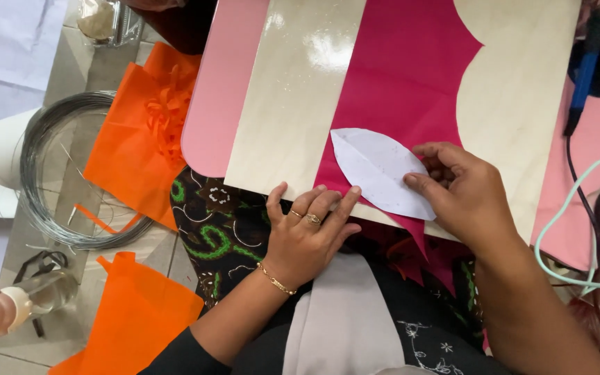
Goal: Using a hot cutting tool to cut out specific shapes from synthetic fabric using a template.
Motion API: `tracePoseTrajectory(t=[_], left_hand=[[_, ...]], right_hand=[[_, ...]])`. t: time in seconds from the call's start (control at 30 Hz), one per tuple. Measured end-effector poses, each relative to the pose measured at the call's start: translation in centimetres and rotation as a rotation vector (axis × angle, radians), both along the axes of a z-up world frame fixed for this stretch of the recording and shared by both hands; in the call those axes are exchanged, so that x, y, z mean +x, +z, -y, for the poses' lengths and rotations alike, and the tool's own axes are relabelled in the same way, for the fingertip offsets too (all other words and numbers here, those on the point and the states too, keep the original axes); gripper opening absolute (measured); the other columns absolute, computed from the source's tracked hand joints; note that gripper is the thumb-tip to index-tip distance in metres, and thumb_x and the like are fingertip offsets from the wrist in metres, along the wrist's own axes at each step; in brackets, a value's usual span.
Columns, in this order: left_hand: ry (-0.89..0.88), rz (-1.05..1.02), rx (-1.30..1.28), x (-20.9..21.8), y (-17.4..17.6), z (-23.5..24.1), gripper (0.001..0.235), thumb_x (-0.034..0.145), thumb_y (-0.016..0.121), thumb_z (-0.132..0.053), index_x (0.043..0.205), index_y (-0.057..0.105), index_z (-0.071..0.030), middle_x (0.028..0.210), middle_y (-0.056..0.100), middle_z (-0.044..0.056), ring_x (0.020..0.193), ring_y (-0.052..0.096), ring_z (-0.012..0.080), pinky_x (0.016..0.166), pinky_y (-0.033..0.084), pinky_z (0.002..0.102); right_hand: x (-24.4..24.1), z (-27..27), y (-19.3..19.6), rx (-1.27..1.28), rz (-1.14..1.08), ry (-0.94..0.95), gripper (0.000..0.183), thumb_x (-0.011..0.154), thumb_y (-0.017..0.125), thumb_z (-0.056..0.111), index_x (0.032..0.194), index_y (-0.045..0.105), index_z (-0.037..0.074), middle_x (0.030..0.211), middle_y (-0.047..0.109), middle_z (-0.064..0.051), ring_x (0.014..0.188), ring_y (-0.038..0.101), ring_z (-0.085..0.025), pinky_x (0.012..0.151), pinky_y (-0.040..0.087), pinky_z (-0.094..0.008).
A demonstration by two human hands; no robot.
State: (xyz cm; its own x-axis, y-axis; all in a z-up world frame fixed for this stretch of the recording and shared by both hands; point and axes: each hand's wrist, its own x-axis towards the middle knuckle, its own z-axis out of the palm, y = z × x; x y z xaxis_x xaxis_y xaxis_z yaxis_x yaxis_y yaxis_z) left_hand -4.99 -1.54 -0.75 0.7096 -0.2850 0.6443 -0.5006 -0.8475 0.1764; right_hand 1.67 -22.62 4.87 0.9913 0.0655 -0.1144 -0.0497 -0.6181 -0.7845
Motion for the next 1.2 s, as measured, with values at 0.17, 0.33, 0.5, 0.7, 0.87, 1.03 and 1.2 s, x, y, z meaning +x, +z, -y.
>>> tracePoseTrajectory(t=[0.17, 0.33, 0.5, 0.7, 0.87, 1.03, 1.2], left_hand=[[0.002, -0.021, 0.02, 0.0, -0.1, 0.0, 0.039, 0.093, 0.051, -0.043, 0.123, 0.061, -0.02, 0.104, 0.053, 0.0, 0.098, 0.05, 0.0176, 0.097, 0.027, 0.057], [-0.015, -0.047, 0.019, 0.1, 0.0, -0.1, 0.038, 0.093, 0.053, -0.042, 0.123, 0.062, -0.021, 0.103, 0.053, 0.0, 0.094, 0.051, 0.0176, 0.097, 0.027, 0.055], [-0.024, -0.043, 0.036, 0.1, -0.6, -0.1, 0.039, 0.093, 0.053, -0.042, 0.125, 0.061, -0.021, 0.103, 0.053, 0.0, 0.094, 0.05, 0.0172, 0.097, 0.027, 0.055], [-0.013, -0.039, 0.039, 0.1, -0.8, 0.0, 0.039, 0.093, 0.053, -0.042, 0.125, 0.061, -0.022, 0.103, 0.052, 0.0, 0.094, 0.049, 0.0172, 0.097, 0.026, 0.055], [-0.013, -0.041, 0.032, 0.1, -0.7, 0.1, 0.038, 0.092, 0.055, -0.041, 0.124, 0.062, -0.021, 0.102, 0.053, -0.001, 0.094, 0.049, 0.0172, 0.097, 0.027, 0.055], [-0.006, -0.036, 0.033, 0.2, -0.5, 0.2, 0.038, 0.092, 0.054, -0.042, 0.124, 0.062, -0.022, 0.102, 0.052, -0.001, 0.094, 0.048, 0.0171, 0.097, 0.026, 0.055], [-0.007, -0.048, 0.023, 0.1, -0.5, 0.2, 0.038, 0.093, 0.053, -0.041, 0.124, 0.061, -0.022, 0.101, 0.052, -0.001, 0.093, 0.048, 0.0172, 0.096, 0.027, 0.056]], right_hand=[[-0.4, -0.2, 0.1, -0.016, 0.046, -0.001, 0.031, 0.077, 0.075, 0.004, 0.107, 0.067, 0.001, 0.082, 0.065, -0.016, 0.07, 0.059, -0.02, 0.062, 0.053, -0.03], [-0.4, 0.1, -0.2, -0.037, 0.117, 0.034, 0.028, 0.079, 0.075, 0.005, 0.105, 0.068, 0.001, 0.082, 0.065, -0.015, 0.07, 0.06, -0.02, 0.059, 0.053, -0.03], [-0.4, 0.2, -0.5, -0.029, 0.164, 0.029, 0.027, 0.076, 0.077, 0.003, 0.102, 0.069, 0.0, 0.08, 0.064, -0.015, 0.068, 0.061, -0.021, 0.058, 0.054, -0.03], [-0.9, -0.1, -0.6, -0.058, 0.234, 0.026, 0.025, 0.076, 0.077, 0.003, 0.1, 0.07, 0.0, 0.081, 0.063, -0.014, 0.068, 0.061, -0.023, 0.058, 0.053, -0.031], [-1.3, -0.3, -0.9, -0.104, 0.316, 0.038, 0.021, 0.08, 0.077, 0.006, 0.099, 0.069, -0.001, 0.082, 0.063, -0.013, 0.069, 0.061, -0.026, 0.059, 0.052, -0.033], [-1.3, -0.2, -1.1, -0.107, 0.346, 0.07, 0.022, 0.082, 0.075, 0.007, 0.1, 0.068, -0.001, 0.082, 0.061, -0.014, 0.073, 0.062, -0.028, 0.059, 0.052, -0.034], [-1.4, -0.1, -1.3, -0.155, 0.371, 0.099, 0.021, 0.083, 0.075, 0.009, 0.1, 0.068, 0.001, 0.084, 0.062, -0.013, 0.077, 0.063, -0.029, 0.061, 0.051, -0.036]])
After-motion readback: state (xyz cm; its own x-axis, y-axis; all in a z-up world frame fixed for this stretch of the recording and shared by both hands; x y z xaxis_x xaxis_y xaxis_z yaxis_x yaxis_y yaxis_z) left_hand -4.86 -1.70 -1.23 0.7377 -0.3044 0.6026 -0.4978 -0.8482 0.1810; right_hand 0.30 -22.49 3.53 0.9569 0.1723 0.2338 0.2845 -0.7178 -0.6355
